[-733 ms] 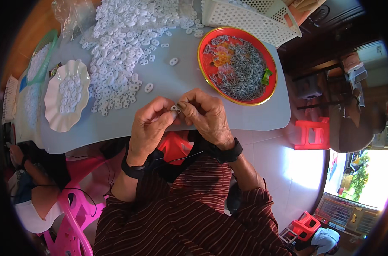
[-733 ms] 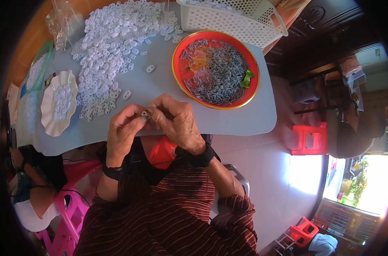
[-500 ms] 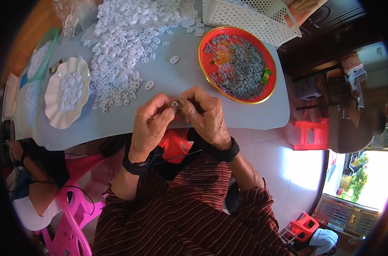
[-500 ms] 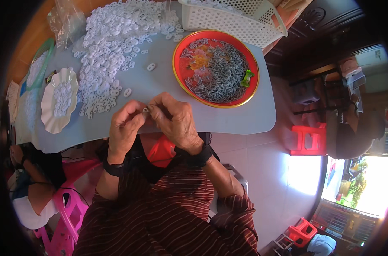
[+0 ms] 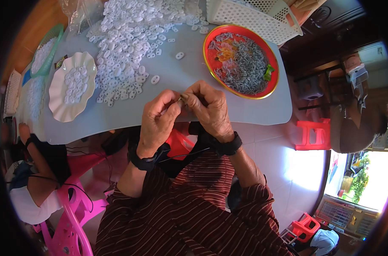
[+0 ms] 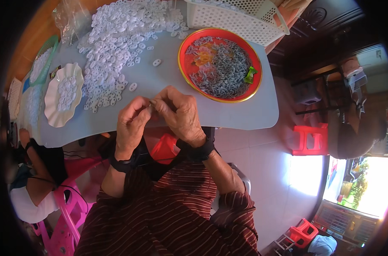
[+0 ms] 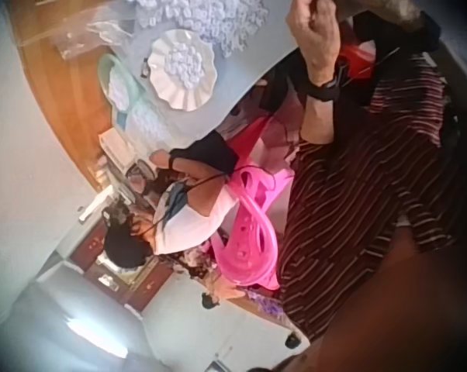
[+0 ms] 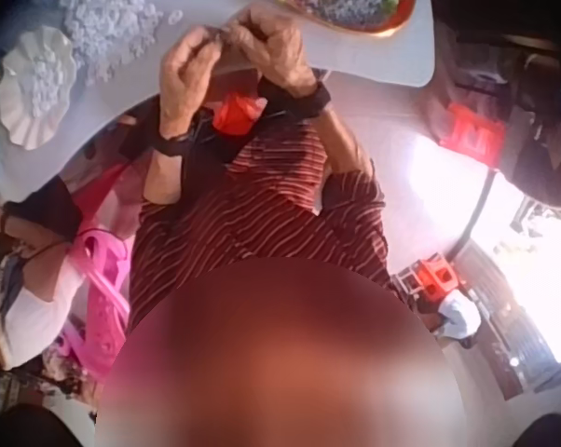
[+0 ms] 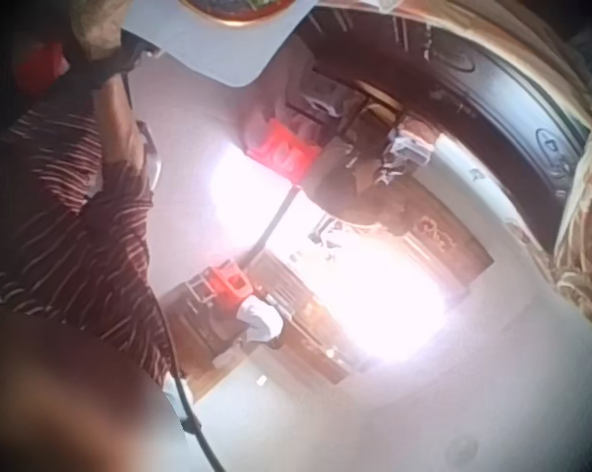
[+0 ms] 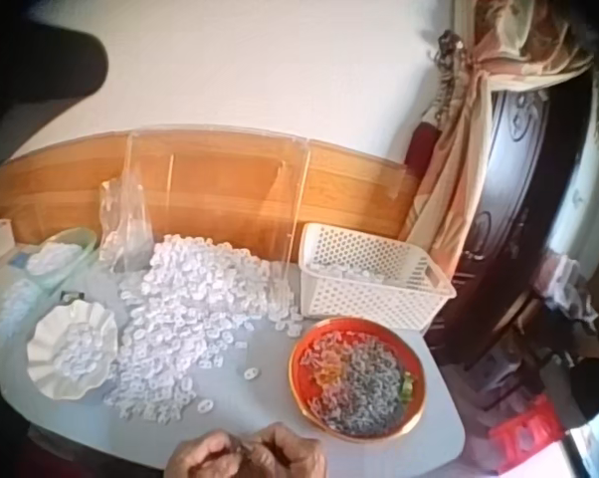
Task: The person picks up a white plastic piece and a small metal spring by hand, inserts the spring into the piece, and places the assembled unit into a red tray. This process is repeated multiple times, handling one plastic piece and one spring at a time.
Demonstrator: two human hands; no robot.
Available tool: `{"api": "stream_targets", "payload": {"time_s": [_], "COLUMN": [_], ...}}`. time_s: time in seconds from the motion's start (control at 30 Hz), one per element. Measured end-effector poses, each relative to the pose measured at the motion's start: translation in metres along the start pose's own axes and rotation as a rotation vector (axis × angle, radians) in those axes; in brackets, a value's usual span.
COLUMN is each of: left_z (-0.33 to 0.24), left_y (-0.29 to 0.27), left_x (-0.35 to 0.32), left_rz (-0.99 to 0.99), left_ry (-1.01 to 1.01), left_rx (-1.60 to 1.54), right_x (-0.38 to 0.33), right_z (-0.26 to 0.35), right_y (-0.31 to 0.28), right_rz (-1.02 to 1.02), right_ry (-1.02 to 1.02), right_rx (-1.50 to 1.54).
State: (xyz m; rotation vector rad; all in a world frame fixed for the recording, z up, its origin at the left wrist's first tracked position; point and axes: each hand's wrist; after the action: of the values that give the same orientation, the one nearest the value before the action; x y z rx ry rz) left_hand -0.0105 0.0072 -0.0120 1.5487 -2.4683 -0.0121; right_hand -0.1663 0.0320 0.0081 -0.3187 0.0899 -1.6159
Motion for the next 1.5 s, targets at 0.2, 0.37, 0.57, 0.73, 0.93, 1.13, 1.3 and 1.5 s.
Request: {"api": "stream_targets", "payload": {"time_s": [0.2, 0.37, 0.57, 0.73, 0.93, 1.13, 1.3, 1.5], "left_z": [0.002, -0.01, -0.025, -0.018, -0.017, -0.016, -0.008, -0.004], "left_y": [0.005, 0.006, -0.007, -0.016, -0.016, -0.013, -0.002, 0.003], "left_x": [0.001, -0.001, 0.008, 0.021, 0.02, 0.022, 0.028, 0.03], "left_rz": [-0.065, -0.073, -0.231, -0.309, -0.22, -0.181, -0.235, -0.231], "left_ry": [0.029, -0.008, 0.377, 0.348, 0.306, 0.367, 0.315, 0.311], "left_rx": [-0.098, -0.043, 0.758, 1.191, 1.35, 1.194, 1.179, 1.161], "right_x": [0.001, 0.0, 0.002, -0.003, -0.002, -0.004, -0.005, -0.005], "right_z": [0.0, 0.004, -0.005, -0.002, -0.003, -0.003, -0.008, -0.006], "right_y": [0.001, 0.001, 0.004, -0.001, -0.002, -0.002, 0.001, 0.0], "right_rz": [0.013, 0.032, -0.053, 0.025, 0.069, 0.063, 0.027, 0.038], "right_ry": [0.022, 0.019, -0.058, 0.048, 0.041, 0.014, -0.009, -0.014], "right_rx": [0.094, 0.16, 0.126, 0.274, 0.263, 0.229, 0.253, 0.239]}}
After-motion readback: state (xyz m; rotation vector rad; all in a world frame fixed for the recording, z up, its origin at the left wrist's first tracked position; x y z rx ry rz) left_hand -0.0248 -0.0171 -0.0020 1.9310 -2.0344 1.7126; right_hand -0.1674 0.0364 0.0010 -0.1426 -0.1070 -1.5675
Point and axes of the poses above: each hand's wrist, its own x-axis towards the middle knuckle, its own y-axis out of the palm, z = x × y, and after that the axes turned 3 degrees about -x, right-handed
